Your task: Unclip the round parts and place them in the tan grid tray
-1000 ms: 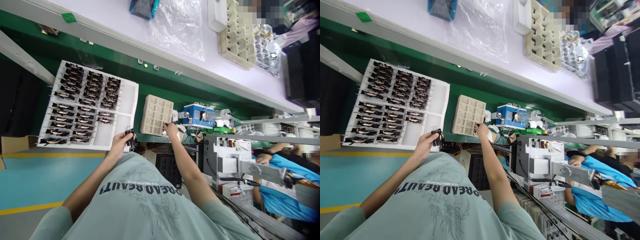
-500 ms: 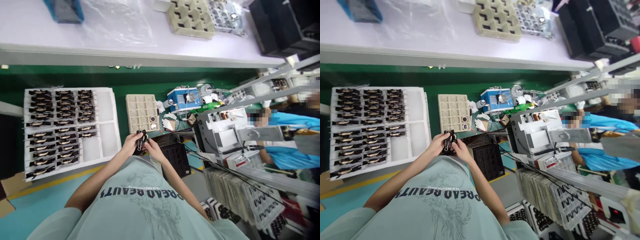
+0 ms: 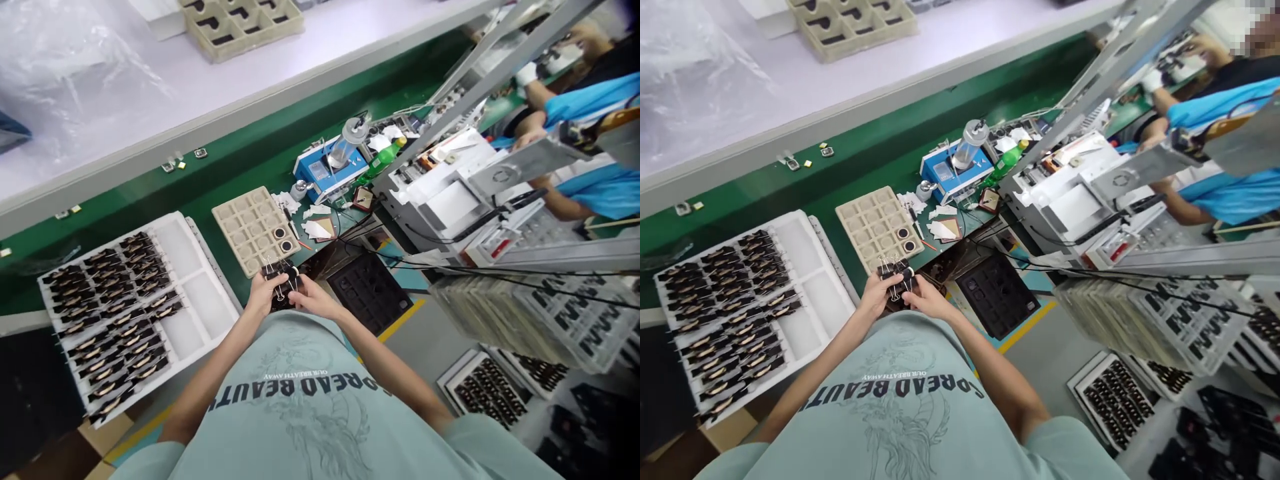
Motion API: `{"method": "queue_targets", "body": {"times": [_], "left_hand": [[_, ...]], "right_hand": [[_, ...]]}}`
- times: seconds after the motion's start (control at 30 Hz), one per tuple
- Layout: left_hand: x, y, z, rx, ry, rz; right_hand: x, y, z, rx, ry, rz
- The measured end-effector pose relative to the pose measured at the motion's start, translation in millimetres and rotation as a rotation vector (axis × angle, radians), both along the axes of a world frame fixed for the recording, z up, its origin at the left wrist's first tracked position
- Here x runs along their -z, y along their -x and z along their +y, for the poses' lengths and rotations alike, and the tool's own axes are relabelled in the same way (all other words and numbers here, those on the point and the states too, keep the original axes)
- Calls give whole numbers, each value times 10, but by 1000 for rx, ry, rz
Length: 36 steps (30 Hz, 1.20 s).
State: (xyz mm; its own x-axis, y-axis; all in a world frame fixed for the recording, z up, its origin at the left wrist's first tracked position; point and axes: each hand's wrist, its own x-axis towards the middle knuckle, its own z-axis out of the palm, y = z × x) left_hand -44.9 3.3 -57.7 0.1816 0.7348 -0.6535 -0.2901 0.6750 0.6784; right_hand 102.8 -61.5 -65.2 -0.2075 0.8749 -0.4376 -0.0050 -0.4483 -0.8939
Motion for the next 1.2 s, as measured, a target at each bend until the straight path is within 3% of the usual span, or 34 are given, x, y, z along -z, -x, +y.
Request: {"method": "queue_targets", "body": {"times": [0.27, 0.5, 0.63, 0.77, 0.9, 1.0, 1.1, 1.2], "left_hand": [[18, -166, 62, -73, -3, 37], [25, -505, 62, 28, -21, 40], [33, -644, -18, 77, -5, 15], [101, -741, -84, 116, -13, 44], [187, -690, -35, 93, -54, 86], [219, -543, 9, 88, -108, 208], [217, -378, -16, 246, -201, 350], [199, -270, -99, 429, -297, 431]], "right_hand": [[46, -121, -64, 25, 35, 138], [64, -123, 86, -53, -10, -220], [66, -278, -79, 0, 73, -144], [208, -409, -282, 64, 118, -69], [493, -494, -352, 85, 114, -94], [657, -565, -300, 199, 161, -162], [659, -588, -197, 354, 129, -36], [541, -512, -106, 390, 27, 182]]}}
